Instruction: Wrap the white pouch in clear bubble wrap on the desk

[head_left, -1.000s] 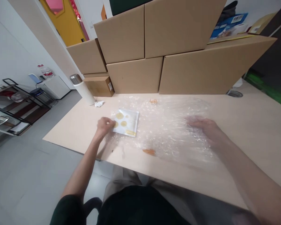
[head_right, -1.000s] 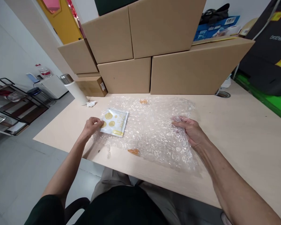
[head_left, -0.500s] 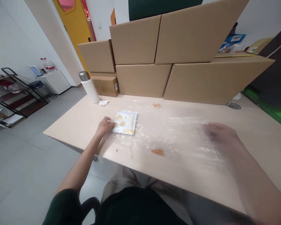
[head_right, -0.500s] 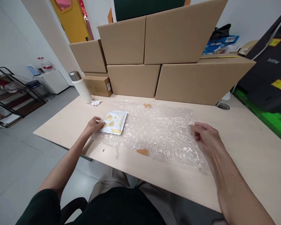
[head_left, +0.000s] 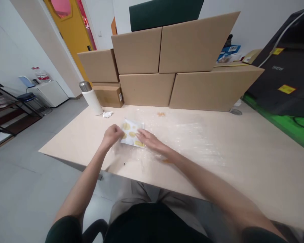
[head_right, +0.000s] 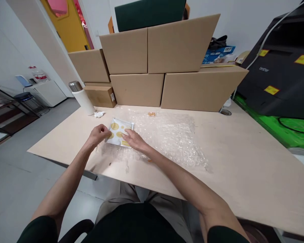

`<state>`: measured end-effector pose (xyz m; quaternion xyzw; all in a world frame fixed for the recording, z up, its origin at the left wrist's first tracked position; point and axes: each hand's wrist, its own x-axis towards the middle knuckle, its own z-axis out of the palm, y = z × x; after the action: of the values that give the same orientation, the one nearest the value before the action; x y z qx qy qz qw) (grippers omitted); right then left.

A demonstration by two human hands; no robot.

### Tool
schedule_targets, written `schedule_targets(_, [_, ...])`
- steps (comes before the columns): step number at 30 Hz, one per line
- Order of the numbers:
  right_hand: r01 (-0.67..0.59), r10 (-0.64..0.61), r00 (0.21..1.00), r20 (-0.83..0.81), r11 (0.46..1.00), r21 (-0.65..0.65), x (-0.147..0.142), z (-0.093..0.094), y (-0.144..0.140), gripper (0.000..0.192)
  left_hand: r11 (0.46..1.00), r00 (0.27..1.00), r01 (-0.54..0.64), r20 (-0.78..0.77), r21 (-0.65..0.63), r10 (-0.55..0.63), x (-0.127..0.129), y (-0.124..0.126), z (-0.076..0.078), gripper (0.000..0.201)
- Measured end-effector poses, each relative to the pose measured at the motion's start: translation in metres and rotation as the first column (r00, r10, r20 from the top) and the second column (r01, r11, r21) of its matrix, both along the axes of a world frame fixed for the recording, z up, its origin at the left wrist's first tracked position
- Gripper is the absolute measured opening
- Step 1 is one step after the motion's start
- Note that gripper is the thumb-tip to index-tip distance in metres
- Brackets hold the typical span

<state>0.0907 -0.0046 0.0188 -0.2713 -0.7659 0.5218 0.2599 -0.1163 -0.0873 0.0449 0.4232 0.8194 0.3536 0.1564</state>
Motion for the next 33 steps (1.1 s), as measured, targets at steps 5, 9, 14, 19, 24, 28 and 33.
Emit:
schedule_targets(5, [-0.049,-0.018,0.983,-0.185,0.935,-0.351,-0.003,-0.008,-0.007,0.047,0.964,0.972,0.212,0.072,0.161,-0.225,0.046,0.007,0.033,0.024])
schedule_targets(9, [-0.044,-0.117,0.964,-0.238,0.814,-0.579,0.020,-0.005,-0.001,0.062,0.871,0.888,0.439,0.043,0.220,-0.459,0.097,0.028,0.030,0.047])
schedule_targets(14, [0.169,-0.357,0.917,-0.178,0.750,-0.639,0.062,-0.014,0.021,0.043,0.870,0.867,0.490,-0.127,0.045,-0.482,0.133,0.055,-0.007,0.053])
schedule_targets(19, [0.549,-0.541,0.819,-0.192,0.836,-0.015,0.088,-0.021,0.034,0.032,0.841,0.798,0.527,-0.269,-0.123,-0.539,0.136,0.061,-0.030,0.034])
schedule_targets(24, [0.197,-0.248,0.965,0.089,0.904,0.379,0.069,-0.024,0.032,0.025,0.916,0.875,0.395,-0.273,-0.070,-0.399,0.118,0.048,-0.031,0.033])
schedule_targets(28, [0.134,-0.215,0.961,0.173,0.912,0.387,0.060,-0.026,0.031,0.037,0.994,0.978,0.047,0.196,0.099,-0.065,0.092,0.032,-0.029,0.067])
schedule_targets(33, [0.217,-0.221,0.973,0.071,0.974,0.066,0.071,-0.010,0.029,0.040,0.939,0.707,-0.037,0.673,0.341,-0.216,0.099,0.026,-0.009,0.065])
